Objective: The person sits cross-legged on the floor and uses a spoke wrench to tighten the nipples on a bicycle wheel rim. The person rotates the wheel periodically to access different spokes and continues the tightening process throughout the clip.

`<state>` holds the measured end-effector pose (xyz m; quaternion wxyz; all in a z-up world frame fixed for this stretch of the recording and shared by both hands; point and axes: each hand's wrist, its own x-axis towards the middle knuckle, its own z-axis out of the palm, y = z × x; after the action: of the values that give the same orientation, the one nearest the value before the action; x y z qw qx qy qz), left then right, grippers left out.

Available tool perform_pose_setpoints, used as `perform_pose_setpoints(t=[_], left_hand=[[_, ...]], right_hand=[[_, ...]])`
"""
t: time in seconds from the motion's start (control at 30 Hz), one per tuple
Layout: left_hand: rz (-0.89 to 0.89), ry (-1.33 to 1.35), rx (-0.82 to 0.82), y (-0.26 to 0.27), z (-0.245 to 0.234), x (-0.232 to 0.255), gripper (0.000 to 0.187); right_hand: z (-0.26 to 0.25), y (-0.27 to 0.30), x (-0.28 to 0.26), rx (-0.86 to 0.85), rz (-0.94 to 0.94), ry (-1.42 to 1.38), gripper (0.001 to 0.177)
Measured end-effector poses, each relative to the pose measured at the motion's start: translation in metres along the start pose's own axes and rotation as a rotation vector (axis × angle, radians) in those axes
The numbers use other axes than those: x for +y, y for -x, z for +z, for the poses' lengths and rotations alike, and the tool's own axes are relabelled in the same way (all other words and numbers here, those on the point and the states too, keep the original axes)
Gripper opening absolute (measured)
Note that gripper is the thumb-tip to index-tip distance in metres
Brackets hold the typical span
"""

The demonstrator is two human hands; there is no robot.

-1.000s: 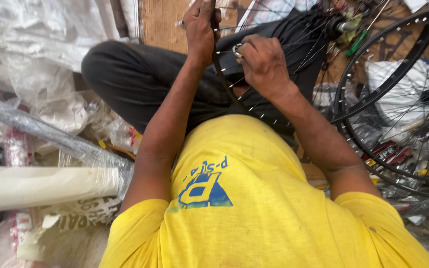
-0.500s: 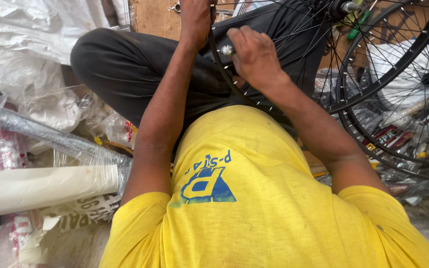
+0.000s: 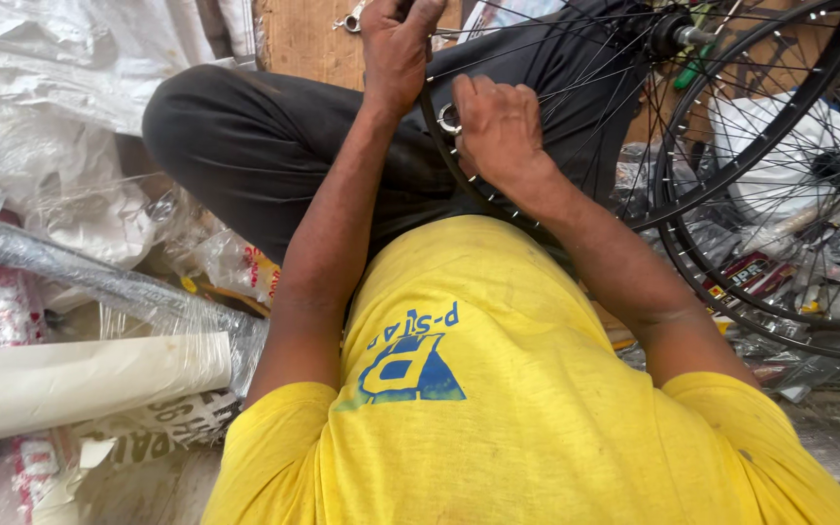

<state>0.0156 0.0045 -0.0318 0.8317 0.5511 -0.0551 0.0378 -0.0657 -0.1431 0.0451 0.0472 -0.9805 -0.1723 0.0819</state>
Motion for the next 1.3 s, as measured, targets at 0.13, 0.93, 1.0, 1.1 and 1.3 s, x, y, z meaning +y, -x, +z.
perform_pose_setpoints(t=[0.13,0.93,1.0,1.1,1.3], left_hand=[[-0.028,-0.016,-0.014,0.002,-0.007,0.0,0.03],[-0.025,-0.083,0.043,0.01,-0.015,-0.025,0.037],[0.051,-0.137,0.019,0.009,-0.016,-0.028,0.033],[0.019,-0.058,0.019,0.007,-0.011,-0.025,0.031],[0.058,-0.131,0.034,0.013,-0.013,-0.025,0.029]], right_hand=[[-0.025,0.013,0.008,0.225,-0.31,-0.303,0.033],[-0.005,0.02,0.0,0.209,-0.242,-0.26,0.039],[-0.012,0.027,0.001,0.196,-0.195,-0.371,0.032],[-0.014,0.036,0.002,0.414,-0.512,-0.209,0.035],[0.018,0.009,-0.003,0.059,-0.046,-0.04,0.033]])
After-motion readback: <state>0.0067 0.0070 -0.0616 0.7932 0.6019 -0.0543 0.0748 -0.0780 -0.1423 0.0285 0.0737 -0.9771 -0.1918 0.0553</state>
